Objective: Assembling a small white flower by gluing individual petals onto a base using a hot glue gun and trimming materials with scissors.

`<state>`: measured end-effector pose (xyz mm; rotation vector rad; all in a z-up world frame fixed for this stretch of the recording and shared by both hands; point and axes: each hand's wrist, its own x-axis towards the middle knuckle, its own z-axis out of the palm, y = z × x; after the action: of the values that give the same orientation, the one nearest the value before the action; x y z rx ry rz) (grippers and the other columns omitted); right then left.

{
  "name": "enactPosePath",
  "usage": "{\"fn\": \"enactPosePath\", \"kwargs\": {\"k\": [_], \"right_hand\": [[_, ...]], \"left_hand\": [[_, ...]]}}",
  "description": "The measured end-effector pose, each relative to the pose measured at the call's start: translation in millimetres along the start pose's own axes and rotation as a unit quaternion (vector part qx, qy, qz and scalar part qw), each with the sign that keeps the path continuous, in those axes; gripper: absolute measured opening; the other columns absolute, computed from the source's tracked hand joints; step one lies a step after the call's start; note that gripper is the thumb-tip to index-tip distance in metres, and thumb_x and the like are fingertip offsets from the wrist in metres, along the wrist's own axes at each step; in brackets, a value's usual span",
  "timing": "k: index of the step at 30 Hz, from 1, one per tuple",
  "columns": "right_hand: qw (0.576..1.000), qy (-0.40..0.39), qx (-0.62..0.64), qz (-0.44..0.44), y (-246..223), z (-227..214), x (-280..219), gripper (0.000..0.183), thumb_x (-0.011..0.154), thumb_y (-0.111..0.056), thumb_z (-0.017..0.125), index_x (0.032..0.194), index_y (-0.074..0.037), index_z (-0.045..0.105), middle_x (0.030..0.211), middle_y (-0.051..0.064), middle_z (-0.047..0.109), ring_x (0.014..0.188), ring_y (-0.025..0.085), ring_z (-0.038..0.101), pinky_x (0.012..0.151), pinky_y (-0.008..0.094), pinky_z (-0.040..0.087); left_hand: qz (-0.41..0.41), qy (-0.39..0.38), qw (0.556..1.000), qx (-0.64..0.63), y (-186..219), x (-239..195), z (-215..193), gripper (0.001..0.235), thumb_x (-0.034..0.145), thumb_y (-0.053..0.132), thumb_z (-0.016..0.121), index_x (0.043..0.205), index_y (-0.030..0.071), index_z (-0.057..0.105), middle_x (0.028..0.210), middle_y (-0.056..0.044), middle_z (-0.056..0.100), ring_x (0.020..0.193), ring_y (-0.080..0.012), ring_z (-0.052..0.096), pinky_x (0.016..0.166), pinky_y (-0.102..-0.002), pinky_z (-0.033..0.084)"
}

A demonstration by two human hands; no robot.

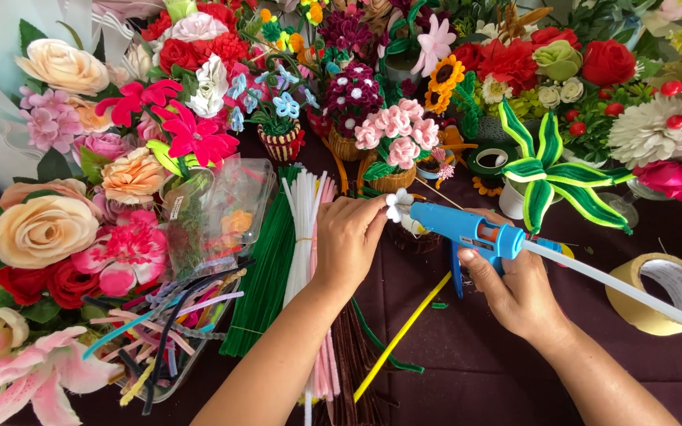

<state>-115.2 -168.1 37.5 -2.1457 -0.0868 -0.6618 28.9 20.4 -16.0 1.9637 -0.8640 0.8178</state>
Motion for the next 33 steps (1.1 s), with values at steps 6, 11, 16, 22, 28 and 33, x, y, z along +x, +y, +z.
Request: {"fn": "enactPosePath", "kwargs": {"k": [6,11,16,22,28,33], "right_hand": [[1.000,0.004,0.008,0.001,-14,-1,2,0.027,0.097,-0.023,0.065,0.084,0.001,0.069,0.045,0.007,0.063,0.037,0.018,0.060,0.044,0.031,0.053],[1.000,0.007,0.013,-0.007,-16,-1,1,0.028,0.097,-0.022,0.065,0.081,0.000,0.069,0.045,0.007,0.064,0.038,0.019,0.060,0.047,0.032,0.054],[1.000,-0.002,0.014,-0.006,0,0,-2,0.027,0.097,-0.021,0.064,0.080,-0.001,0.069,0.044,0.006,0.063,0.036,0.019,0.059,0.044,0.031,0.052],[1.000,0.005,0.017,-0.025,-24,-1,4,0.021,0.098,-0.015,0.062,0.088,0.002,0.067,0.047,0.008,0.062,0.040,0.018,0.059,0.048,0.032,0.053],[0.999,0.006,0.002,-0.045,-13,-1,8,0.022,0.098,-0.013,0.063,0.104,0.008,0.065,0.049,0.009,0.059,0.043,0.017,0.058,0.049,0.031,0.052],[1.000,0.001,-0.012,-0.027,-6,-1,4,0.033,0.095,-0.019,0.065,0.114,0.009,0.063,0.047,0.009,0.060,0.039,0.019,0.060,0.045,0.033,0.053]], "left_hand": [[-0.002,0.005,1.000,-0.004,1,1,0,0.018,0.088,0.008,0.075,0.104,0.017,0.077,0.080,-0.001,0.073,0.081,-0.0212,0.070,0.081,-0.037,0.050],[-0.002,0.006,1.000,-0.006,2,1,-1,0.016,0.089,0.008,0.075,0.103,0.016,0.077,0.080,-0.001,0.073,0.081,-0.0211,0.069,0.081,-0.037,0.050],[-0.004,0.008,1.000,-0.005,-2,-1,1,0.018,0.088,0.009,0.076,0.105,0.016,0.077,0.082,-0.001,0.073,0.082,-0.0210,0.070,0.082,-0.038,0.050],[-0.012,0.007,1.000,-0.009,-1,-1,2,0.017,0.088,0.009,0.075,0.104,0.016,0.077,0.082,-0.001,0.074,0.082,-0.0211,0.069,0.082,-0.038,0.050],[-0.007,0.007,1.000,-0.006,-2,-1,3,0.017,0.089,0.010,0.076,0.104,0.017,0.078,0.081,0.000,0.074,0.082,-0.0202,0.070,0.082,-0.037,0.049],[-0.013,0.012,1.000,-0.008,-1,-1,1,0.017,0.088,0.010,0.075,0.103,0.016,0.078,0.081,-0.001,0.074,0.082,-0.0209,0.070,0.082,-0.038,0.049]]}}
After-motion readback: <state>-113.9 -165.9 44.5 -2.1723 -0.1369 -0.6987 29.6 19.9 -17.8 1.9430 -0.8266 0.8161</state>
